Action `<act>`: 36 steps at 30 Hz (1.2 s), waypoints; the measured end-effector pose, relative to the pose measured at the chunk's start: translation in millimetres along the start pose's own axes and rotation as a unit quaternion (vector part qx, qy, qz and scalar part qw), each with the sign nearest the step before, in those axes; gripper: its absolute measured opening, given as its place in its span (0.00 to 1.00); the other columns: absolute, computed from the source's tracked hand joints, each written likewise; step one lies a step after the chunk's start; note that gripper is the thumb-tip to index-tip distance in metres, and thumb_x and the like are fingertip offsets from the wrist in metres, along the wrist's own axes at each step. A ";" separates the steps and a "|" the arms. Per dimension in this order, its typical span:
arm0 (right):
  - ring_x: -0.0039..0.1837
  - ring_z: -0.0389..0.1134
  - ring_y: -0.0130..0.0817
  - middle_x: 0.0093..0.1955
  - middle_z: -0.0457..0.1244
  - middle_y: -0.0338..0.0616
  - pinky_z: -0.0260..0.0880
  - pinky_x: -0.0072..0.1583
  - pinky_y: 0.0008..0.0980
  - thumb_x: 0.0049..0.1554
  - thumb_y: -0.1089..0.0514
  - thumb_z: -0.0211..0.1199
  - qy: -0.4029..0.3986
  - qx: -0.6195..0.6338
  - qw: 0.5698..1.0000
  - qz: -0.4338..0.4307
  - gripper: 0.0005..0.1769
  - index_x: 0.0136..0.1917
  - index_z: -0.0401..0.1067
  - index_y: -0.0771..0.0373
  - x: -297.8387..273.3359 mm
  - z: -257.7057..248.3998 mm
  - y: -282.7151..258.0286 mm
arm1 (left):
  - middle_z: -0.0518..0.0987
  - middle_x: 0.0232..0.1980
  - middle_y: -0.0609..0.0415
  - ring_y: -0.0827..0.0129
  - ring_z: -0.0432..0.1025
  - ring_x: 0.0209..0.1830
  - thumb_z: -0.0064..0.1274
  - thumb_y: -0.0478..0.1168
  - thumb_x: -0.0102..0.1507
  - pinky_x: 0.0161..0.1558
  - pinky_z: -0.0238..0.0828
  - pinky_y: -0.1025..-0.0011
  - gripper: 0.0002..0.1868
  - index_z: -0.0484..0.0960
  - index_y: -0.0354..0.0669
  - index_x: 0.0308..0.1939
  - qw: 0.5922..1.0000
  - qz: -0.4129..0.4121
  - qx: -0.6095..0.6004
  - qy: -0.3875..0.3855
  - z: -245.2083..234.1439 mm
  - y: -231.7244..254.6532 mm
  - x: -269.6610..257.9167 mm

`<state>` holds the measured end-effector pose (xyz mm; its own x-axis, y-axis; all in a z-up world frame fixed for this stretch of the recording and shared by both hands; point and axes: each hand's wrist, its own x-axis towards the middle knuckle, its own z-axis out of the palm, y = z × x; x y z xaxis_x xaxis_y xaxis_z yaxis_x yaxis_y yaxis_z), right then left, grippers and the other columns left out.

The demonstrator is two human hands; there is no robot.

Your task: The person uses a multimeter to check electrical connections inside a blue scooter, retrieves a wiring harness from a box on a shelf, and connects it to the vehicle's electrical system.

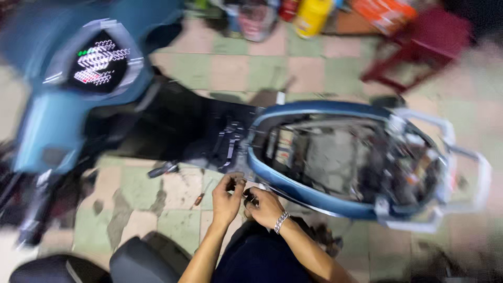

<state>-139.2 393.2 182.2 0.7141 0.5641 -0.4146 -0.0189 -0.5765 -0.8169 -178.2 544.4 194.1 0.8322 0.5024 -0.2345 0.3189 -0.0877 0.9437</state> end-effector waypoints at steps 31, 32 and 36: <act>0.75 0.51 0.56 0.73 0.55 0.58 0.44 0.70 0.64 0.39 0.57 0.72 0.065 -0.400 0.799 -0.445 0.50 0.72 0.58 0.66 452.1 -180.2 -273.3 | 0.78 0.43 0.48 0.53 0.73 0.48 0.65 0.45 0.51 0.48 0.63 0.53 0.24 0.77 0.42 0.47 0.664 -0.064 0.606 0.433 -257.1 106.6 44.7; 0.75 0.50 0.55 0.72 0.54 0.59 0.39 0.70 0.69 0.36 0.56 0.74 0.034 -0.448 0.789 -0.419 0.52 0.71 0.57 0.68 470.5 -169.1 -273.7 | 0.78 0.43 0.49 0.54 0.73 0.47 0.64 0.45 0.50 0.47 0.63 0.55 0.23 0.77 0.42 0.46 0.654 -0.069 0.617 0.433 -255.9 103.1 37.9; 0.79 0.50 0.55 0.74 0.57 0.59 0.37 0.76 0.64 0.38 0.59 0.67 0.029 -0.423 0.797 -0.431 0.52 0.76 0.58 0.66 509.7 -169.2 -242.4 | 0.78 0.42 0.48 0.54 0.73 0.46 0.62 0.42 0.50 0.48 0.64 0.56 0.24 0.78 0.41 0.49 0.646 -0.046 0.612 0.454 -248.5 101.6 40.0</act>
<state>347.8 720.5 236.8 0.2388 0.9517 0.1927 0.9565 -0.1964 -0.2157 -225.2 769.4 338.6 0.3516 0.8029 0.4815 0.9305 -0.3563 -0.0853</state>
